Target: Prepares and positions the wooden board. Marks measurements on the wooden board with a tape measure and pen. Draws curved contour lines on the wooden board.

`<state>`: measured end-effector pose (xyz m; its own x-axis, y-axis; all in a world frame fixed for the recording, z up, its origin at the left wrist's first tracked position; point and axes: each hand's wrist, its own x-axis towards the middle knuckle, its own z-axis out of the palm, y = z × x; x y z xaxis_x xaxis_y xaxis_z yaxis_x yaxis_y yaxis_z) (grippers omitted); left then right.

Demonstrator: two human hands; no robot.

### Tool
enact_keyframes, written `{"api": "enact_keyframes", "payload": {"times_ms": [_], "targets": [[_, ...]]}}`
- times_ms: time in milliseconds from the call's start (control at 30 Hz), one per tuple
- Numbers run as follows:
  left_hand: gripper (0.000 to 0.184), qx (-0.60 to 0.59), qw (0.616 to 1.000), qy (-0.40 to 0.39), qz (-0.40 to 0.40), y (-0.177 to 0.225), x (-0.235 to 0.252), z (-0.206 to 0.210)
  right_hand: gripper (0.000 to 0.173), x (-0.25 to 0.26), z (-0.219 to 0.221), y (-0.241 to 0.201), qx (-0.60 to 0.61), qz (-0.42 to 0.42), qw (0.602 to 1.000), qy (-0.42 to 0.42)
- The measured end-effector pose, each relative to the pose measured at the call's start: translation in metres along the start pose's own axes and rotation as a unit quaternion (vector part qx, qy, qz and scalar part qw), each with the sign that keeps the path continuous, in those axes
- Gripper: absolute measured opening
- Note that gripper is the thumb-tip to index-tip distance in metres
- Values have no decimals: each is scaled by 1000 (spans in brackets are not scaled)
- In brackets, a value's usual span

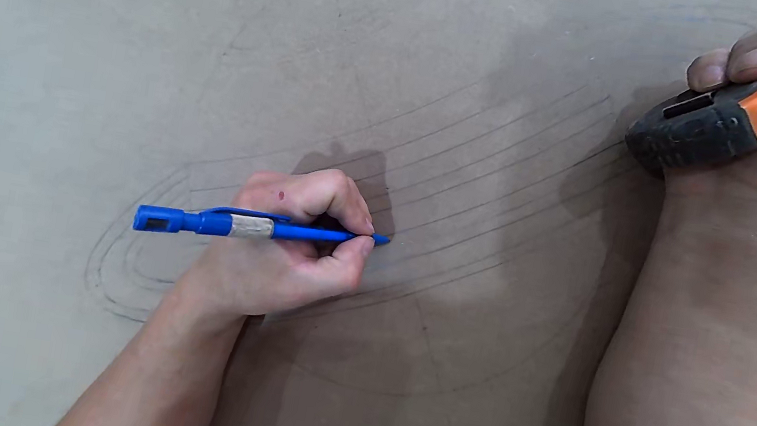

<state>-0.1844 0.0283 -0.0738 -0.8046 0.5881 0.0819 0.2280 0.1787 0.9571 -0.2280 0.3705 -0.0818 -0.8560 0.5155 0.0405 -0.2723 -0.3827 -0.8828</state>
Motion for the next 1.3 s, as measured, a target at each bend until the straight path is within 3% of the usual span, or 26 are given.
{"api": "enact_keyframes", "payload": {"times_ms": [400, 633, 1300], "targets": [[6, 4, 1000, 5, 0, -1, -1, 1, 49, 3, -8, -2, -8, 16, 999, -35], [6, -4, 1000, 0, -9, -1, -1, 1, 46, -1, 2, -2, -4, 11, 1000, 15], [5, 3, 1000, 0, 4, 0, -1, 0, 49, -1, -1, -2, 17, 25, 1000, 8]]}}
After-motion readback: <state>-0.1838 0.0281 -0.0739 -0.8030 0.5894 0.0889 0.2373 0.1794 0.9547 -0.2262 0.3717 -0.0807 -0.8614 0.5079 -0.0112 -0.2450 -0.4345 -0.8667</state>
